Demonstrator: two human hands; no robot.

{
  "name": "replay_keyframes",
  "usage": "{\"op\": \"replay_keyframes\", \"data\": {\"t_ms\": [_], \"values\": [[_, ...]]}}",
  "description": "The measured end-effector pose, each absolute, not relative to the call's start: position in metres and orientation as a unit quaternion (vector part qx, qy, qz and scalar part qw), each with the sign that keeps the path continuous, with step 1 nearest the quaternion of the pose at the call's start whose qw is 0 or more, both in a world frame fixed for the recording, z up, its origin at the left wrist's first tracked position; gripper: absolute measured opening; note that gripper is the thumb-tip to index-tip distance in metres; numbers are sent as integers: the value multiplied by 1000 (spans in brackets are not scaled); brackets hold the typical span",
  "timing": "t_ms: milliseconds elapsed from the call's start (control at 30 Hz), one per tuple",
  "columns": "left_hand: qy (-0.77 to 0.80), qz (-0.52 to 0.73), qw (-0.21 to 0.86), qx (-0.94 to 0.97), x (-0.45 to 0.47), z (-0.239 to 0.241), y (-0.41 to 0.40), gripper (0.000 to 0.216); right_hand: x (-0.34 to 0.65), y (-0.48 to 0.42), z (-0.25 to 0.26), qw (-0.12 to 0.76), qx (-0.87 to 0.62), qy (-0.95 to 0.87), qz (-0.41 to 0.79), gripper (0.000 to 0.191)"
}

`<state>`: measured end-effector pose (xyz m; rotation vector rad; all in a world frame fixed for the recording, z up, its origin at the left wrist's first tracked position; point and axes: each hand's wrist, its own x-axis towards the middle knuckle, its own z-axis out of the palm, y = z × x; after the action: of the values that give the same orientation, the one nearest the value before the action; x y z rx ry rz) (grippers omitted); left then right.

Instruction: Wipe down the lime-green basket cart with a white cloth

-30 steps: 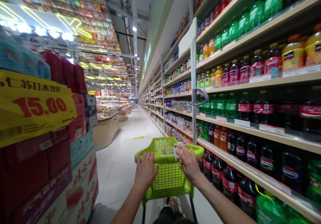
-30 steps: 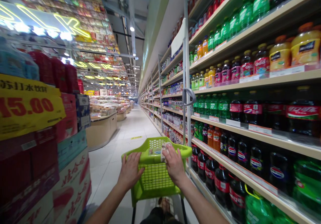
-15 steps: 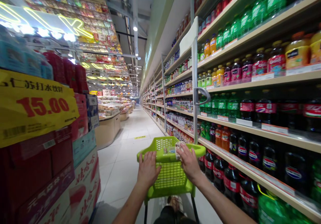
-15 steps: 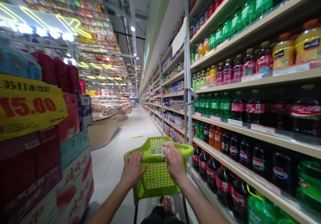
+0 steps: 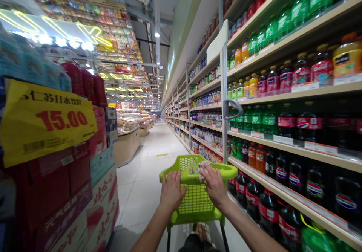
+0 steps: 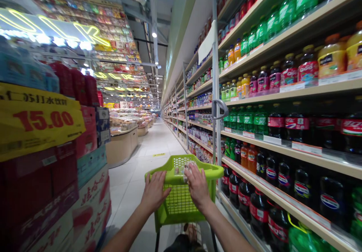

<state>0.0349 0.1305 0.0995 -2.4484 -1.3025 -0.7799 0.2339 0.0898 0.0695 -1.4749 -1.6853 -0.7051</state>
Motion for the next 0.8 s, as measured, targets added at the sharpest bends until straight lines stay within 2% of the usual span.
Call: {"op": "replay_keyframes", "data": {"t_ms": [367,600,800], "values": [[-492,-251,99,-828,28,117,146,38,270,111,68,389,-612,-644,-244,50],[-466,-268,79,-840,60,112,134,46,277,127,80,396,-678,-593,-181,44],[-412,-251,43,-875,77,112,118,57,255,131,77,412,-599,-664,-172,48]]}}
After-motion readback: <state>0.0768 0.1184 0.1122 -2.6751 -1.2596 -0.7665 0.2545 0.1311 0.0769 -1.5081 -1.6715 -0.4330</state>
